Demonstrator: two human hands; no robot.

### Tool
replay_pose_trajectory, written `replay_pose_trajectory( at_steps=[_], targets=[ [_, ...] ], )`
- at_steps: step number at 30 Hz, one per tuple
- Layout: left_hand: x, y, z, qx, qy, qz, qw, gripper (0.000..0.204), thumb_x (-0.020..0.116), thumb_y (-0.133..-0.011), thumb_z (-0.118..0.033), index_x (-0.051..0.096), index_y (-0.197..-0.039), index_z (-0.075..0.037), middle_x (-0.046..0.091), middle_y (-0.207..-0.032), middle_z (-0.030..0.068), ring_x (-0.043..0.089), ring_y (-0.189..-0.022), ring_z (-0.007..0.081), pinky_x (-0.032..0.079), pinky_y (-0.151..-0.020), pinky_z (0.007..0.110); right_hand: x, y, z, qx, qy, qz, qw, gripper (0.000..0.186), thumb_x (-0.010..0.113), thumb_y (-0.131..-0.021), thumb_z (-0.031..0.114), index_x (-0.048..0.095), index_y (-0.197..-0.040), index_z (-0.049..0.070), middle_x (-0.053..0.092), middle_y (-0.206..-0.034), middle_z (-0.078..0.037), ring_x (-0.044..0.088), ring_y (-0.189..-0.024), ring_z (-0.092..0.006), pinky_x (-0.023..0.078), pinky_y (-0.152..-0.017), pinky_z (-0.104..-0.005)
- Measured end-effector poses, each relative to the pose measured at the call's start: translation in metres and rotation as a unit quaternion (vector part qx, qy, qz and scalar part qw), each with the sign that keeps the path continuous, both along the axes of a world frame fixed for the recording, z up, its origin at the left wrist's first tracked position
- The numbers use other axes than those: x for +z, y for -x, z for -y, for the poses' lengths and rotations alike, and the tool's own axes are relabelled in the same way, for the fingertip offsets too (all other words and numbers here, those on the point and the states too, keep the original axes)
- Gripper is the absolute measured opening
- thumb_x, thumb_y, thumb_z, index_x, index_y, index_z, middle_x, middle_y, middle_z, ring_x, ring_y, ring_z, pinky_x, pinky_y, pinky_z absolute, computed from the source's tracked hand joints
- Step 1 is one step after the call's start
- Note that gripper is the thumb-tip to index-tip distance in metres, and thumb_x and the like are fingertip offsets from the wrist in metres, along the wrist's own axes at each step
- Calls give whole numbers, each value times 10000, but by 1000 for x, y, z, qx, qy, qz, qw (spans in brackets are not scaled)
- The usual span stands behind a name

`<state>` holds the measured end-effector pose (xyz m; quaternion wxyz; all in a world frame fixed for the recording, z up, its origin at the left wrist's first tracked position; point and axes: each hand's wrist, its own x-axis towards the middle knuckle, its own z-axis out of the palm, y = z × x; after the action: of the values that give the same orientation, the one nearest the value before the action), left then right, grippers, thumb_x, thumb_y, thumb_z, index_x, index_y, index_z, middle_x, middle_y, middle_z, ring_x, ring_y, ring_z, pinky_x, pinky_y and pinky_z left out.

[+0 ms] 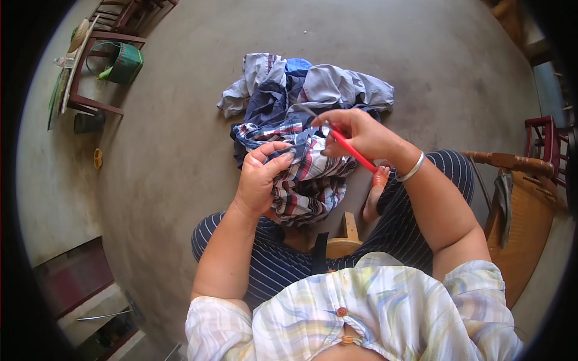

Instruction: Cutting strips of fabric from old shirts using scissors for recycling.

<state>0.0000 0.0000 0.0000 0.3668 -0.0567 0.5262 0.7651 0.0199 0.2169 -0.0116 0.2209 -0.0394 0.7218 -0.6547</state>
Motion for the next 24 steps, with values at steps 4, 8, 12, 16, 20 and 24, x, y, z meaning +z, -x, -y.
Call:
replay_pose_trajectory(
  at_steps=[4,8,12,16,20,24],
  targets=[
    [1,-2,-1,-67,30,-51,996,132,600,-732,-51,562,-852,-12,565,-765,14,520,-680,57,422,-645,176,-7,-1,10,-64,142,-35,987,436,601,-642,-33,484,-1060,8,572,-897,-60,511,-716,-78,445,-630,-203],
    [4,-1,-4,-115,-22,-129,985,82,576,-745,-48,559,-819,-18,539,-801,11,495,-724,71,390,-700,191,-7,-1,20,24,115,-53,992,459,561,-598,-66,477,-1044,0,574,-876,-57,487,-688,-62,436,-615,-200],
    [6,3,0,-91,-81,-118,986,75,519,-768,-51,528,-838,-25,541,-846,49,506,-804,119,378,-780,243,0,4,12,48,-4,-71,996,421,554,-572,-78,505,-983,-4,550,-751,-4,476,-667,-47,420,-591,-190],
    [4,4,1,-26,-84,-12,996,64,476,-805,-69,495,-853,-31,544,-818,37,523,-745,99,412,-698,218,12,3,1,-29,146,-13,989,306,569,-601,-61,536,-894,21,519,-663,7,485,-639,-39,402,-573,-170],
    [1,-2,-7,-96,46,-105,989,111,549,-793,-137,531,-790,-27,523,-727,-24,483,-659,45,397,-590,166,12,3,5,-38,194,26,980,283,587,-614,-26,532,-889,11,516,-651,16,482,-602,-32,383,-539,-155],
    [3,-1,-8,-109,102,-195,969,83,584,-731,-98,556,-698,-27,555,-742,17,500,-656,79,405,-625,202,6,6,15,-32,194,88,976,274,602,-636,20,520,-897,-3,505,-632,28,445,-551,-24,368,-502,-170]
  ],
)
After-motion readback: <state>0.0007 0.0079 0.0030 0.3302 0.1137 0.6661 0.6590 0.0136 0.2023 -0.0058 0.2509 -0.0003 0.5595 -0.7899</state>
